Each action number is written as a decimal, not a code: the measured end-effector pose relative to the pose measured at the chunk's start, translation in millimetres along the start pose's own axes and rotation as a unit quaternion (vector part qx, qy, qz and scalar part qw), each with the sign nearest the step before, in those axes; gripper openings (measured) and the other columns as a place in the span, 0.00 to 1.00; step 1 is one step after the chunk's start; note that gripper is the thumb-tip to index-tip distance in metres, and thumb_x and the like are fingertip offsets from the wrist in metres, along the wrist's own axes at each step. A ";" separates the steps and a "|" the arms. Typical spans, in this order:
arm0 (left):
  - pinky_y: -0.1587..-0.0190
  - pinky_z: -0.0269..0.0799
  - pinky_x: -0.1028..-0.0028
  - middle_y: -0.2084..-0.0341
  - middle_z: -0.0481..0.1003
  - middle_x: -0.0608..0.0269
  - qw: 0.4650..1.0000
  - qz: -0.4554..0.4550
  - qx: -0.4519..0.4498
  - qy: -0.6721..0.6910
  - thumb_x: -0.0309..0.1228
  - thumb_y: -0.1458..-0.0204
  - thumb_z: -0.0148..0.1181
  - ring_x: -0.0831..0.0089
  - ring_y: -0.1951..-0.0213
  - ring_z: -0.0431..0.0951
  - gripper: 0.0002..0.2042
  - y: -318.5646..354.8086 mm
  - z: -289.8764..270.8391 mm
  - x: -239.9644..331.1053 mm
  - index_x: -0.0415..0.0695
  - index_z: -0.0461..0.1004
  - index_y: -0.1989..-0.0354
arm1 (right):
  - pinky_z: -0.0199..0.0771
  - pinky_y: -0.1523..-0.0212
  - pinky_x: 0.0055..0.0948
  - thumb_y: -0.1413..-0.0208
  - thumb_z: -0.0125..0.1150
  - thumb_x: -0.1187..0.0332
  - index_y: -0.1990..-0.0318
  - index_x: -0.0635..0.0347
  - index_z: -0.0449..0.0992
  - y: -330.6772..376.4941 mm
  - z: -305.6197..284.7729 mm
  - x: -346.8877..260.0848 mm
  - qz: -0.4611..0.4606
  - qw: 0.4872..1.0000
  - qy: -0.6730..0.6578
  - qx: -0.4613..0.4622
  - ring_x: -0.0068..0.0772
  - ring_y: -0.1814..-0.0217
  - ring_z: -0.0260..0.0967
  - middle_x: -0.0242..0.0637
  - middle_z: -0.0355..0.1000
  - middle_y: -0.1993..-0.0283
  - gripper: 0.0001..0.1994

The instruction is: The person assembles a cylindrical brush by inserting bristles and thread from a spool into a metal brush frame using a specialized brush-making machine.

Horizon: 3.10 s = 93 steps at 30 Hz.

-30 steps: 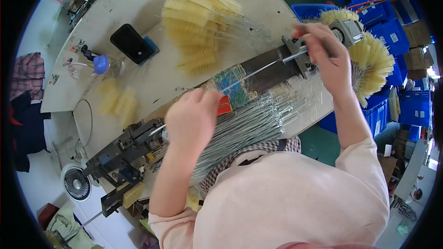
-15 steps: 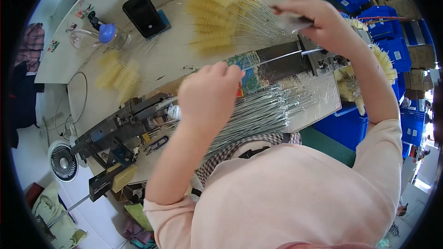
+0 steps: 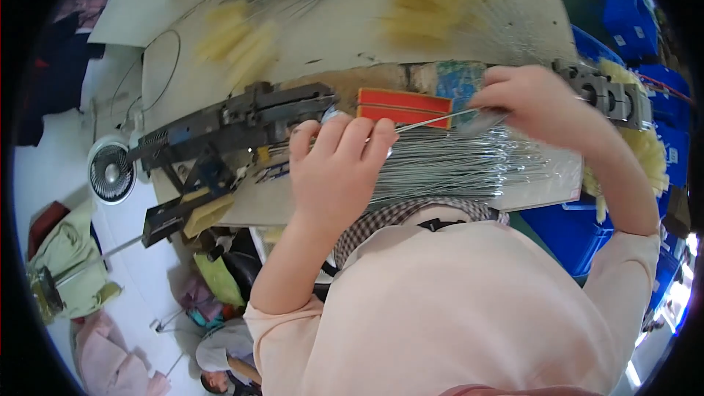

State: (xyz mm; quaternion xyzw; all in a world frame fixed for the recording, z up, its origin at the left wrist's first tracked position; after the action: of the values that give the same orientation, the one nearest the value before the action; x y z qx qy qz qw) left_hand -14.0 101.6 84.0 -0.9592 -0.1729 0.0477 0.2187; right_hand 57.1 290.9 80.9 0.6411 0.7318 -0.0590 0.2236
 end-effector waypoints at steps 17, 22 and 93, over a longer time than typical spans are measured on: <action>0.51 0.66 0.71 0.59 0.71 0.60 0.409 -0.457 -0.086 0.785 0.31 0.47 0.55 0.70 0.57 0.72 0.16 42.4 78.7 -15.5 0.39 0.64 0.52 | 0.70 0.65 0.34 0.58 0.59 0.70 0.63 0.54 0.74 -106.2 31.3 -45.2 -0.057 0.991 -0.050 0.114 0.39 0.64 0.69 0.32 0.71 0.66 0.11; 0.56 0.67 0.75 0.62 0.72 0.61 0.251 -0.429 0.001 0.868 0.30 0.48 0.57 0.72 0.59 0.73 0.17 36.2 74.3 -5.3 0.37 0.64 0.53 | 0.70 0.63 0.34 0.57 0.58 0.70 0.60 0.55 0.75 -110.5 32.3 -47.9 -0.060 0.995 -0.044 0.067 0.40 0.62 0.70 0.33 0.72 0.63 0.13; 0.67 0.63 0.76 0.69 0.69 0.65 0.307 -0.692 0.267 0.596 0.44 0.46 0.53 0.74 0.63 0.71 0.18 246.9 56.6 -120.0 0.42 0.65 0.55 | 0.62 0.47 0.33 0.57 0.50 0.82 0.50 0.62 0.68 -26.6 86.2 10.5 0.160 0.965 -0.039 0.206 0.48 0.47 0.62 0.46 0.63 0.47 0.22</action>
State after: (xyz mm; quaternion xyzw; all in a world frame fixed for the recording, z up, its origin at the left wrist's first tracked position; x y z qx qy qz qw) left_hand -59.0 -126.5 -72.7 -0.1448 -0.5743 -0.6618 0.4596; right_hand 52.2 263.8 -5.6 0.7793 0.5825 -0.1967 0.1214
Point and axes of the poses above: each hand's wrist, its own y-axis away from the middle knuckle, its own z-axis out of the palm, x = y × z, the point moved 6 cm from there along -y, towards the middle knuckle
